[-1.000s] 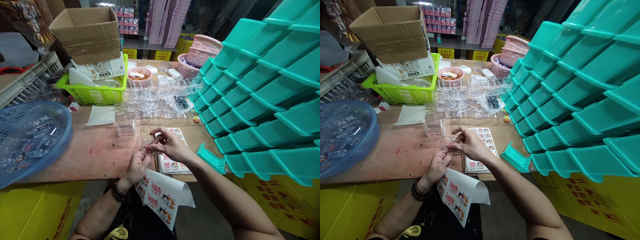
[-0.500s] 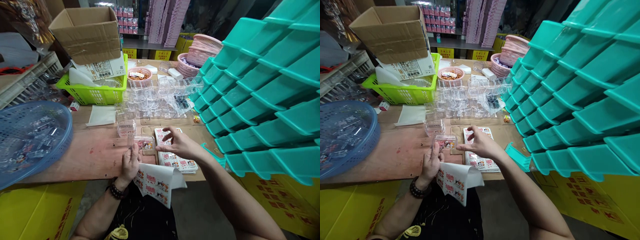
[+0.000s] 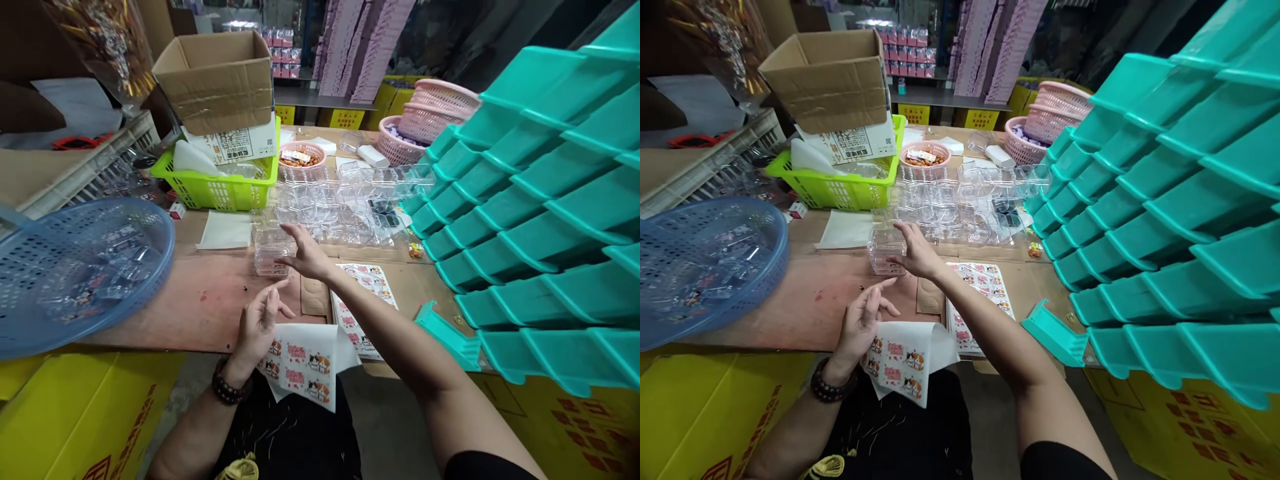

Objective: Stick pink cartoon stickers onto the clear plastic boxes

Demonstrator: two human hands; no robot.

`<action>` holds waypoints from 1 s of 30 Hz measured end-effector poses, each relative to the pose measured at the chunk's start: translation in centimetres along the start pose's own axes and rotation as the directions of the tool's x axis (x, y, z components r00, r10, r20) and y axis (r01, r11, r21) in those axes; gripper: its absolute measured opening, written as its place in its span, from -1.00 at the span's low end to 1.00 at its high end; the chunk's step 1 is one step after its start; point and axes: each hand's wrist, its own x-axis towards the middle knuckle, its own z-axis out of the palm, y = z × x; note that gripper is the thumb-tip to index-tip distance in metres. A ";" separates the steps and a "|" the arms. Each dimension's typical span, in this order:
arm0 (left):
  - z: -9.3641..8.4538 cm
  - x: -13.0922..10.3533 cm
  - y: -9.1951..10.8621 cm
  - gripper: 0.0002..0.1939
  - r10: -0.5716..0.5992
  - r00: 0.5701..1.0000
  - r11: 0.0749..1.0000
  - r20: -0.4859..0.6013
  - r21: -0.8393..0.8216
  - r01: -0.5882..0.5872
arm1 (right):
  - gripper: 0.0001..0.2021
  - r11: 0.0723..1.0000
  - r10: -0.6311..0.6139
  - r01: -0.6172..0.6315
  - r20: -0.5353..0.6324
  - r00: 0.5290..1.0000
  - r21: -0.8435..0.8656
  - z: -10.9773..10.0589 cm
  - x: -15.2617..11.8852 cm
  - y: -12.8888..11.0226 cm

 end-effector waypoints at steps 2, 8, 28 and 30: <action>0.1 0.3 0.0 -0.41 -0.002 1.000 0.999 -0.027 0.034 0.003 | -0.22 0.999 0.037 -0.036 0.030 0.999 -0.021 0.1 0.1 -0.1; 0.6 1.5 0.3 -0.49 0.047 0.987 0.985 -0.152 0.173 -0.021 | -0.38 0.957 0.213 -0.239 0.163 0.963 0.167 -4.0 -5.9 -4.7; 0.4 2.3 0.2 -0.60 -0.182 0.961 0.941 0.209 -0.247 0.232 | -0.59 0.658 0.498 -0.455 0.106 0.861 0.600 -6.5 -13.9 -5.4; 0.1 2.4 0.0 -0.60 -0.168 0.960 0.956 0.226 -0.200 0.215 | -0.57 0.692 0.495 -0.461 0.100 0.863 0.555 -6.7 -14.2 -5.3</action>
